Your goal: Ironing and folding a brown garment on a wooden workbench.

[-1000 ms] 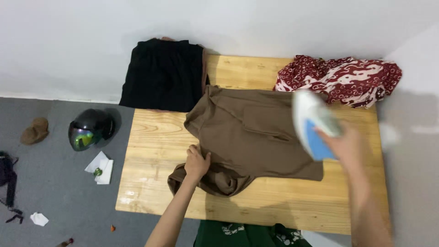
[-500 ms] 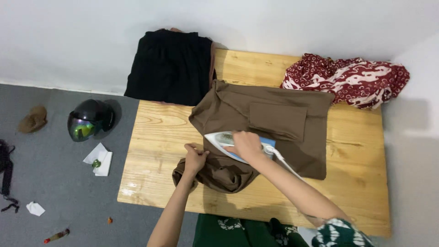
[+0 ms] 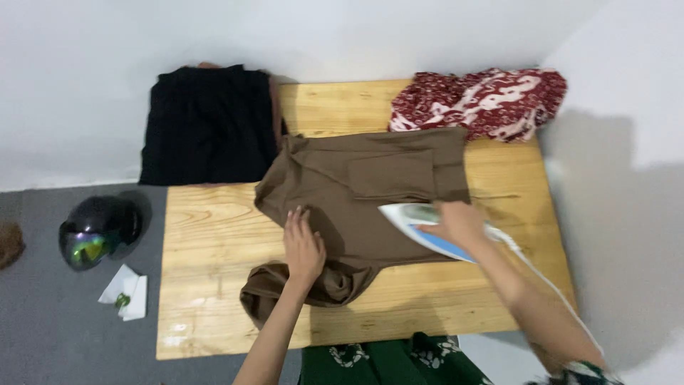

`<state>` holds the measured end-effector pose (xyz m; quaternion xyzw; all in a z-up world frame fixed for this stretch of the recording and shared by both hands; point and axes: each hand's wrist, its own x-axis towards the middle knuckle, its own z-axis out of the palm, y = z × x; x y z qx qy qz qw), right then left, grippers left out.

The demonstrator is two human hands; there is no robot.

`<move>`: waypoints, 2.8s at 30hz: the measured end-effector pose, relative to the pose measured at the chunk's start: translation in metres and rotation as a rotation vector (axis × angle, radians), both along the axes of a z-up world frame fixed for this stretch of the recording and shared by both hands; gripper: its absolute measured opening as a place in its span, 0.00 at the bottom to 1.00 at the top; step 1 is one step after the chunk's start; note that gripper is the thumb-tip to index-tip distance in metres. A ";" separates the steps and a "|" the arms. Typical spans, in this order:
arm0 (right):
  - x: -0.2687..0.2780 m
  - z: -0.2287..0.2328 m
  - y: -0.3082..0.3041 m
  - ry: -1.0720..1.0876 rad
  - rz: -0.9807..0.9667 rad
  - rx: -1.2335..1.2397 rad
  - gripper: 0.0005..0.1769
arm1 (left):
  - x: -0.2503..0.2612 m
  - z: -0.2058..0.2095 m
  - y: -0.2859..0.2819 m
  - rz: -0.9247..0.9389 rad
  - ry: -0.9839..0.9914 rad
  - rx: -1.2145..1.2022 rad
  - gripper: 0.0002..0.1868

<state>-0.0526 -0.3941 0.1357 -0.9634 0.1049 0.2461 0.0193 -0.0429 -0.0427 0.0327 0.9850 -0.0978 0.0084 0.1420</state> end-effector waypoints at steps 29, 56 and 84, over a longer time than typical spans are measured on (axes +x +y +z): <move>-0.055 0.001 -0.123 -0.074 -0.015 0.034 0.48 | 0.015 -0.049 -0.003 -0.262 -0.066 0.052 0.36; -0.063 -0.163 -0.144 -1.419 -0.876 0.744 0.42 | -0.010 -0.018 -0.117 -0.642 0.099 0.228 0.46; -0.004 -0.104 -0.036 -0.838 -0.093 0.184 0.09 | 0.082 0.050 0.065 0.021 0.471 -0.464 0.17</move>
